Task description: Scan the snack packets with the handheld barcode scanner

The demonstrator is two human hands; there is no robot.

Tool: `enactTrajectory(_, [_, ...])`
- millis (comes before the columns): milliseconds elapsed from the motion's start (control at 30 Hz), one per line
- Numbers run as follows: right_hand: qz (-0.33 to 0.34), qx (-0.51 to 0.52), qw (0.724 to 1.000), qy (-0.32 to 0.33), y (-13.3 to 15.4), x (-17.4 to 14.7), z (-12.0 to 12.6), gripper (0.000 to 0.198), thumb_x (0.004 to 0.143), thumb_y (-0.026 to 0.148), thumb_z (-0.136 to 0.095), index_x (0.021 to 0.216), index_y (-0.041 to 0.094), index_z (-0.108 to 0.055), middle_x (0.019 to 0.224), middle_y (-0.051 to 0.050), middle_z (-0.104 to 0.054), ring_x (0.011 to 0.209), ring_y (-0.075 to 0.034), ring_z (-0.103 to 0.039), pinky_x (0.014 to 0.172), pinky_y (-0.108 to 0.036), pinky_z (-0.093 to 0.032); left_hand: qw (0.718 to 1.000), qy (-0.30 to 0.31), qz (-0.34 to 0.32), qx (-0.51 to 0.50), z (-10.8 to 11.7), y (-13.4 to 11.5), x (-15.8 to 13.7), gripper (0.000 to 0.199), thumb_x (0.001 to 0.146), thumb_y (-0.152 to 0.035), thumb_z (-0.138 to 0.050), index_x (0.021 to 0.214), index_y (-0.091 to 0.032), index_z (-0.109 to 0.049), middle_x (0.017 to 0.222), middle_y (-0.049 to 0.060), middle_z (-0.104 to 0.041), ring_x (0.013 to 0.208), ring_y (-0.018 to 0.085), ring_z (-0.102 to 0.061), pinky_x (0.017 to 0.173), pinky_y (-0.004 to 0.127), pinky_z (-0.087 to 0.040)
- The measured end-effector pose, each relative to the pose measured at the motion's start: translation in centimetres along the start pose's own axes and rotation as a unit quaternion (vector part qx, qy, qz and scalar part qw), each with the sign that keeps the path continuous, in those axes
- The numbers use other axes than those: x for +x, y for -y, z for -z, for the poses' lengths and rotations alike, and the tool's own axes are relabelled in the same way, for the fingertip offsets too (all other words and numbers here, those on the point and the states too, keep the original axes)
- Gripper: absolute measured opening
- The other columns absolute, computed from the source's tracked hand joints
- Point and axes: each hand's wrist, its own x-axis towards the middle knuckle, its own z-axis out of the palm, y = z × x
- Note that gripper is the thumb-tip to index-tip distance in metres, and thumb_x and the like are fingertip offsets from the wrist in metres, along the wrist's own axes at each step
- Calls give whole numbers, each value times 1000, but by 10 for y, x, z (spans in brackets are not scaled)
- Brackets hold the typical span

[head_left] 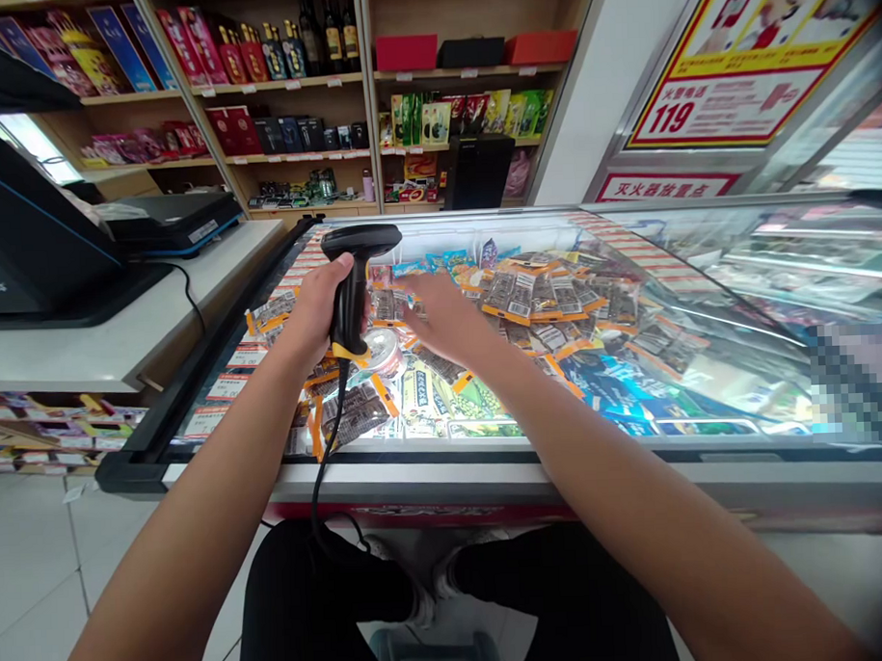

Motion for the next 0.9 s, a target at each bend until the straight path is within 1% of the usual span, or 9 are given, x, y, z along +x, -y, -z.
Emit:
enactTrajectory(100, [-12, -24, 996, 86, 16, 1, -20, 56, 103, 44, -46, 153, 19, -45, 145, -19, -56, 134, -37, -48, 106, -53, -43, 1000, 2, -4, -3, 1, 0, 1, 43, 85, -62, -54, 80, -20, -60, 56, 3, -61, 39, 15, -53, 38, 29, -40])
enactTrajectory(200, [-51, -80, 986, 134, 20, 2, -30, 68, 100, 57, -46, 157, 20, -42, 151, -22, -48, 140, -44, -42, 108, -58, -37, 1000, 8, -8, 3, 2, 0, 2, 46, 87, -63, -51, 88, -19, -64, 57, 3, -61, 40, 15, -54, 39, 29, -40])
enactTrajectory(267, [-50, -71, 987, 135, 17, 3, -29, 61, 102, 56, -43, 152, 22, -48, 147, -21, -52, 137, -43, -45, 106, -56, -39, 1000, 8, -10, 7, 3, 0, 3, 48, 88, -64, -50, 92, -19, -65, 57, 2, -61, 41, 15, -55, 40, 28, -40])
enactTrajectory(367, [-39, 0, 992, 120, 12, 4, -22, 47, 105, 49, -40, 138, 22, -60, 132, -17, -61, 121, -35, -59, 99, -48, -45, 1000, 3, -6, 4, 3, 1, 4, 50, 87, -66, -51, 93, -18, -65, 57, 2, -61, 44, 15, -57, 41, 27, -40])
enactTrajectory(467, [-99, 26, 991, 88, 9, 5, -21, 45, 103, 45, -47, 135, 17, -58, 132, -19, -61, 118, -34, -60, 99, -47, -45, 1000, -1, -1, 4, 3, 1, 4, 50, 87, -65, -51, 91, -18, -64, 57, 2, -61, 44, 15, -56, 41, 26, -40])
enactTrajectory(600, [-195, -16, 976, 93, 11, 12, -29, 84, 92, 53, -64, 155, 7, -34, 146, -27, -52, 137, -44, -45, 108, -55, -37, 1000, 7, -6, 6, 3, 1, 3, 49, 88, -65, -50, 90, -18, -63, 56, 1, -59, 43, 14, -55, 41, 26, -40])
enactTrajectory(700, [-238, 18, 965, 110, 10, 17, -31, 100, 85, 49, -73, 160, 5, -22, 139, -27, -59, 134, -46, -48, 108, -58, -36, 1000, 10, -8, 1, 2, 0, 3, 46, 88, -63, -52, 90, -18, -63, 57, 2, -60, 42, 14, -54, 40, 27, -41])
enactTrajectory(767, [-252, 61, 960, 105, 8, 17, -28, 94, 83, 44, -75, 157, 8, -29, 136, -26, -62, 129, -44, -54, 106, -56, -39, 1000, 7, -6, 1, 1, -1, 2, 44, 87, -61, -52, 88, -19, -62, 57, 2, -61, 41, 15, -54, 39, 27, -40])
enactTrajectory(900, [-243, 191, 950, 44, 0, 14, -16, 43, 92, 33, -63, 131, 15, -55, 129, -19, -66, 116, -32, -64, 95, -41, -48, 1000, 11, -13, 3, 0, 0, 1, 41, 87, -59, -52, 83, -20, -61, 57, 2, -61, 40, 14, -53, 39, 27, -40])
